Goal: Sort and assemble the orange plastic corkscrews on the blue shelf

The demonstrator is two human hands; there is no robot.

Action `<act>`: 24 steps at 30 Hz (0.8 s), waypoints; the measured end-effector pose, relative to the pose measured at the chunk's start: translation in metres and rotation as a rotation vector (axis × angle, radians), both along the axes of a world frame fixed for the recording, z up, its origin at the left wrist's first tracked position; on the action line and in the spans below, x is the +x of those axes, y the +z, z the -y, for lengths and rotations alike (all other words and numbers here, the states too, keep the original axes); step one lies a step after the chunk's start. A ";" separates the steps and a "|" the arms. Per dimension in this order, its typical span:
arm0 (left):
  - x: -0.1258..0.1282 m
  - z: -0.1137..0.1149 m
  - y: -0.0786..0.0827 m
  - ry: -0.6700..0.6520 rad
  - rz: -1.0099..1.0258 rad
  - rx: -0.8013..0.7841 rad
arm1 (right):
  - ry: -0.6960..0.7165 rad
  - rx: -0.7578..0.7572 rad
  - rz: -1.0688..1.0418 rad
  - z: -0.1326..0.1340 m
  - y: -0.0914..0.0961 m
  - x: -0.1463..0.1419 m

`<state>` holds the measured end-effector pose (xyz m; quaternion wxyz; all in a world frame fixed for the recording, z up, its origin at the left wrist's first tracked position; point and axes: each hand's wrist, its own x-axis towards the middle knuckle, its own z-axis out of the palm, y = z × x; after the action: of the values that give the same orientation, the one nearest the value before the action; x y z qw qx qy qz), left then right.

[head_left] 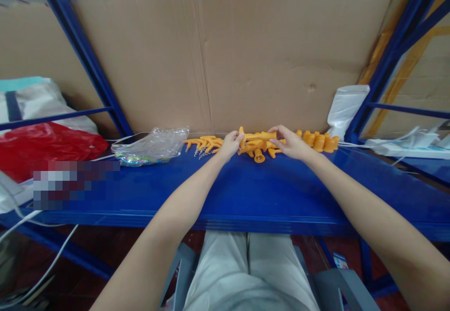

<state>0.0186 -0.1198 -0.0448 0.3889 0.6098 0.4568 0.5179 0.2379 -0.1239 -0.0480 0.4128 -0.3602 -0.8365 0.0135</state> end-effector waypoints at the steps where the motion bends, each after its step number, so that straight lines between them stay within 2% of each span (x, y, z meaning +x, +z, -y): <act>1: 0.000 0.000 0.000 -0.001 0.005 0.003 | 0.009 -0.005 -0.007 0.000 -0.001 0.000; 4: -0.002 -0.001 -0.001 -0.011 0.013 0.020 | 0.033 -0.092 -0.073 -0.003 -0.005 0.002; 9: -0.003 -0.005 -0.004 -0.017 -0.014 0.049 | 0.099 -0.390 -0.251 -0.009 -0.012 0.002; 11: -0.003 -0.006 -0.006 -0.009 -0.027 0.061 | 0.122 -0.441 -0.266 -0.010 -0.012 0.002; 16: -0.004 -0.008 -0.008 0.007 -0.045 0.073 | 0.123 -0.306 -0.190 -0.009 -0.011 0.004; 24: -0.003 -0.003 -0.002 0.001 0.027 -0.033 | -0.049 0.083 0.118 0.000 0.002 0.008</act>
<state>0.0155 -0.1169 -0.0465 0.4045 0.5962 0.4603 0.5186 0.2462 -0.1240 -0.0462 0.3777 -0.3633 -0.8501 -0.0526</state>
